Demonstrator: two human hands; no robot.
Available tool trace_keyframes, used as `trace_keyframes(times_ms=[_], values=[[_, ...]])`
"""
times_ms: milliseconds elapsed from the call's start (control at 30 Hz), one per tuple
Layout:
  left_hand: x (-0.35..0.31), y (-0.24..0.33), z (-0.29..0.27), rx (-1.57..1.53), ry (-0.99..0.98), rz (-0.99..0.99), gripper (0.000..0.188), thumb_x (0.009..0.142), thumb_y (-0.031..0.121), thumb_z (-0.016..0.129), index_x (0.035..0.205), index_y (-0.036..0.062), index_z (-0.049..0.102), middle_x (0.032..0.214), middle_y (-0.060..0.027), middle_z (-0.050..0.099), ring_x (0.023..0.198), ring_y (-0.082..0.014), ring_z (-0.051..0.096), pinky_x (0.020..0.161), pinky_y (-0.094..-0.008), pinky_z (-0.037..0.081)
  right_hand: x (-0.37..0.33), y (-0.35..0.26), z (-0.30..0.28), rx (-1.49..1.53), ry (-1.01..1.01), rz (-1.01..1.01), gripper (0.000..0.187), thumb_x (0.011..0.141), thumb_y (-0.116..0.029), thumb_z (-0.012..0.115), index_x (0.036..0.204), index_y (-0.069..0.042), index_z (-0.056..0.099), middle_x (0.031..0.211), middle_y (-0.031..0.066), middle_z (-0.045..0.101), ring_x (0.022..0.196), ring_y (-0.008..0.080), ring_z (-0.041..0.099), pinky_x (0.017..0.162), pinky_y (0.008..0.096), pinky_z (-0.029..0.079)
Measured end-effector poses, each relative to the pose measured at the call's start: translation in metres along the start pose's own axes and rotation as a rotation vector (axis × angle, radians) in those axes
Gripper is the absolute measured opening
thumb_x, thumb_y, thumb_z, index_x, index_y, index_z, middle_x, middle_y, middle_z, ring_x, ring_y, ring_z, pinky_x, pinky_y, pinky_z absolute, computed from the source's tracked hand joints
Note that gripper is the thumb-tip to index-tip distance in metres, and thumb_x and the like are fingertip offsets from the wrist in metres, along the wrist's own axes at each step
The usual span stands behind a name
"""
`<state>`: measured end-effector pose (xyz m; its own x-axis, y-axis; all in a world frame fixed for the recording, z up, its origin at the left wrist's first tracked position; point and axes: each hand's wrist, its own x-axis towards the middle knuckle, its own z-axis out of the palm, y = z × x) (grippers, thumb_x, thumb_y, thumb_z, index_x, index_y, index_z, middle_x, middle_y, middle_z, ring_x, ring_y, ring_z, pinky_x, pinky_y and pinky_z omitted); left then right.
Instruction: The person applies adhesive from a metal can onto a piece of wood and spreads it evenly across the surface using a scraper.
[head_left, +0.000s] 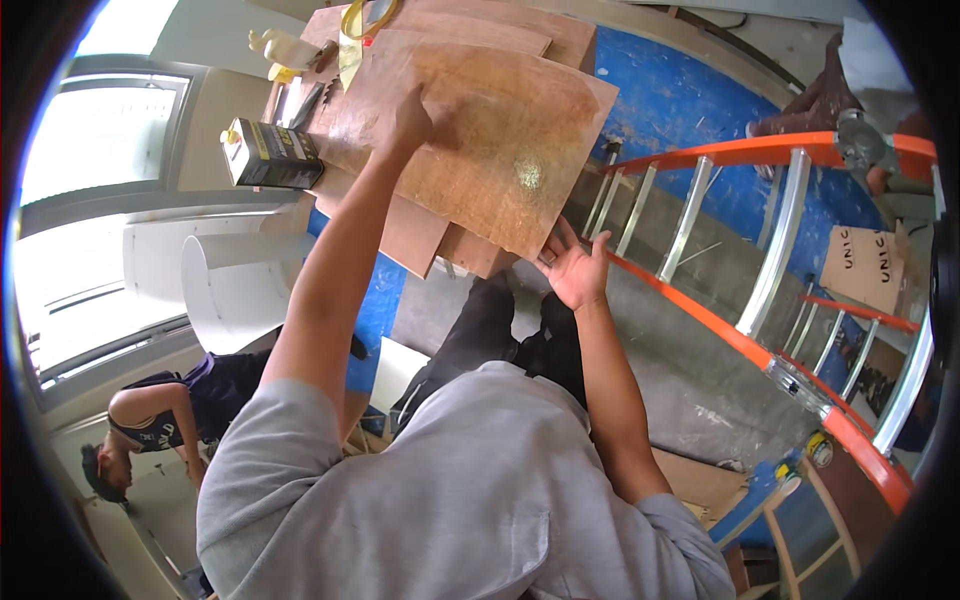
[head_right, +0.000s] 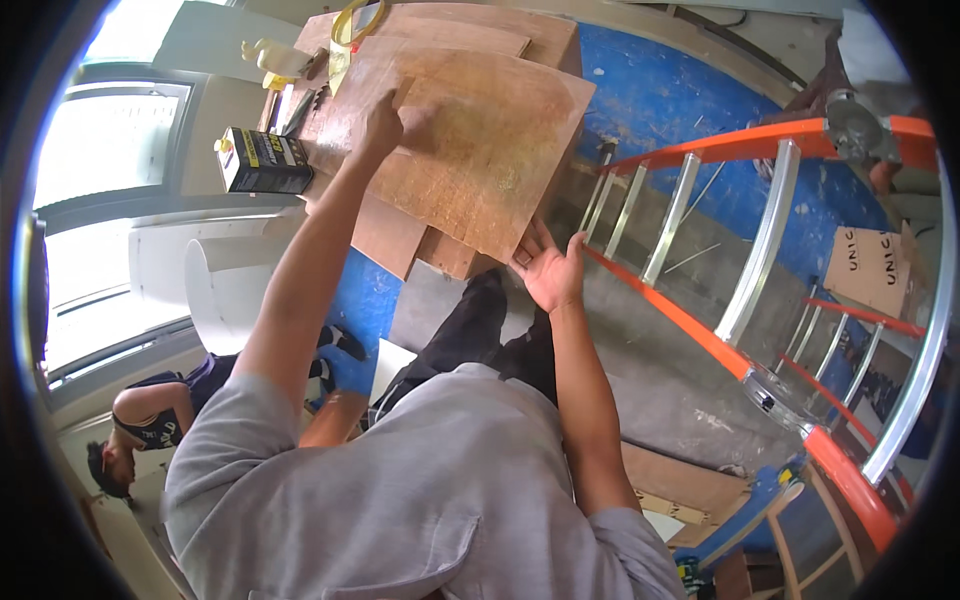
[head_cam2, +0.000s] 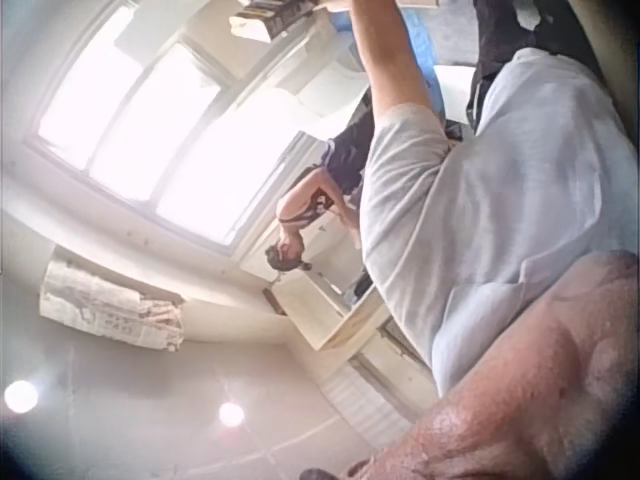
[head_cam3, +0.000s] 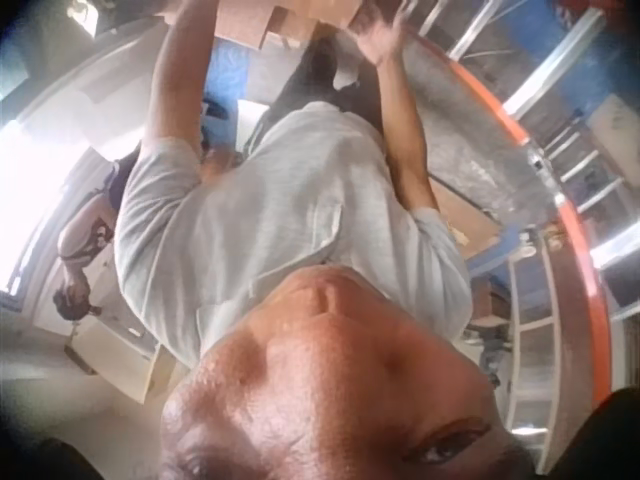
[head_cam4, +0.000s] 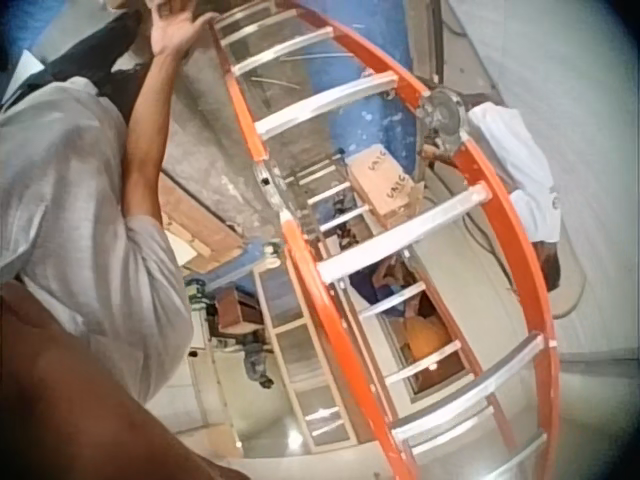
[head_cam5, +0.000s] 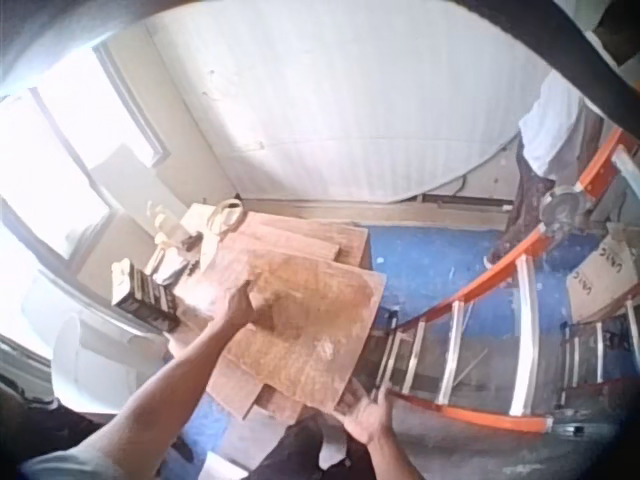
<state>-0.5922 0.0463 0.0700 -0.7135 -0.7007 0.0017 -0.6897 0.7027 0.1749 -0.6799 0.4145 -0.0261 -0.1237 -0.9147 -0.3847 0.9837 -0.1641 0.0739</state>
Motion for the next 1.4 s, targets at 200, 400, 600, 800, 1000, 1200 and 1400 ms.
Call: trace_keyframes(times_ms=[200,400,600,800,1000,1200,1400], values=[[-0.057,0.173,0.013,0.195,-0.497,0.196,0.054,0.082,0.036,0.071,0.132,0.0192,0.062,0.111,-0.0103,0.072,0.091,-0.032,0.072,0.07,-0.0475,0.057,-0.007,-0.007,-0.001,0.054,0.077,-0.023,0.107,0.086,-0.09,0.028,0.159,-0.013,0.027,0.157,0.0147,0.042,0.148,0.0358,0.031,0.124,0.0551,0.007],[-0.184,0.128,-0.03,-0.234,-0.32,0.325,0.048,0.083,0.008,0.064,0.131,0.0138,0.061,0.1,-0.0137,0.071,0.095,-0.0349,0.069,0.076,-0.0449,0.056,-0.014,-0.007,-0.024,0.026,0.043,0.041,0.105,0.085,-0.09,0.031,0.159,-0.016,0.029,0.157,0.013,0.042,0.15,0.035,0.028,0.122,0.0589,0.005],[-0.102,-0.162,-0.055,0.127,0.142,-0.241,0.032,0.089,0.009,0.051,0.116,0.011,0.067,0.092,-0.024,0.07,0.09,-0.0433,0.067,0.076,-0.0524,0.053,-0.014,0.0,-0.023,-0.091,0.042,0.095,0.1,0.086,-0.088,0.035,0.157,-0.018,0.033,0.155,0.0117,0.046,0.147,0.0318,0.033,0.12,0.0575,0.014],[-0.086,-0.181,0.01,0.068,0.06,-0.303,0.019,0.094,0.014,0.049,0.094,0.0072,0.067,0.099,-0.0194,0.072,0.094,-0.0397,0.069,0.08,-0.0482,0.054,-0.009,0.007,0.003,-0.163,0.133,0.118,0.098,0.087,-0.087,0.036,0.155,-0.017,0.035,0.151,0.0127,0.05,0.144,0.0309,0.037,0.118,0.0562,0.022],[-0.196,-0.047,-0.048,-0.134,0.101,0.167,0.053,0.079,0.0,0.059,0.13,0.0145,0.065,0.142,-0.0073,0.056,0.118,-0.0322,0.055,0.099,-0.0433,0.047,-0.024,0.004,0.001,-0.336,0.312,0.135,0.099,0.085,-0.087,0.037,0.155,-0.016,0.036,0.157,0.0158,0.041,0.148,0.0358,0.031,0.116,0.0579,0.024],[-0.193,-0.078,-0.096,-0.66,0.326,0.261,0.068,0.073,-0.017,0.06,0.133,0.0158,0.067,0.141,-0.0121,0.045,0.105,-0.0255,0.054,0.089,-0.0351,0.047,-0.041,0.008,-0.009,-0.556,0.462,0.172,0.106,0.084,-0.091,0.029,0.161,-0.018,0.025,0.166,0.0169,0.025,0.153,0.0365,0.022,0.12,0.0561,0.014],[-0.18,-0.107,-0.116,-0.922,0.389,0.25,0.07,0.073,-0.024,0.059,0.132,0.0135,0.067,0.134,-0.0101,0.042,0.097,-0.0201,0.053,0.081,-0.0321,0.046,-0.05,0.025,-0.003,-0.583,0.531,0.118,0.11,0.082,-0.094,0.025,0.162,-0.018,0.021,0.165,0.0154,0.029,0.154,0.0354,0.019,0.12,0.0546,0.01]])
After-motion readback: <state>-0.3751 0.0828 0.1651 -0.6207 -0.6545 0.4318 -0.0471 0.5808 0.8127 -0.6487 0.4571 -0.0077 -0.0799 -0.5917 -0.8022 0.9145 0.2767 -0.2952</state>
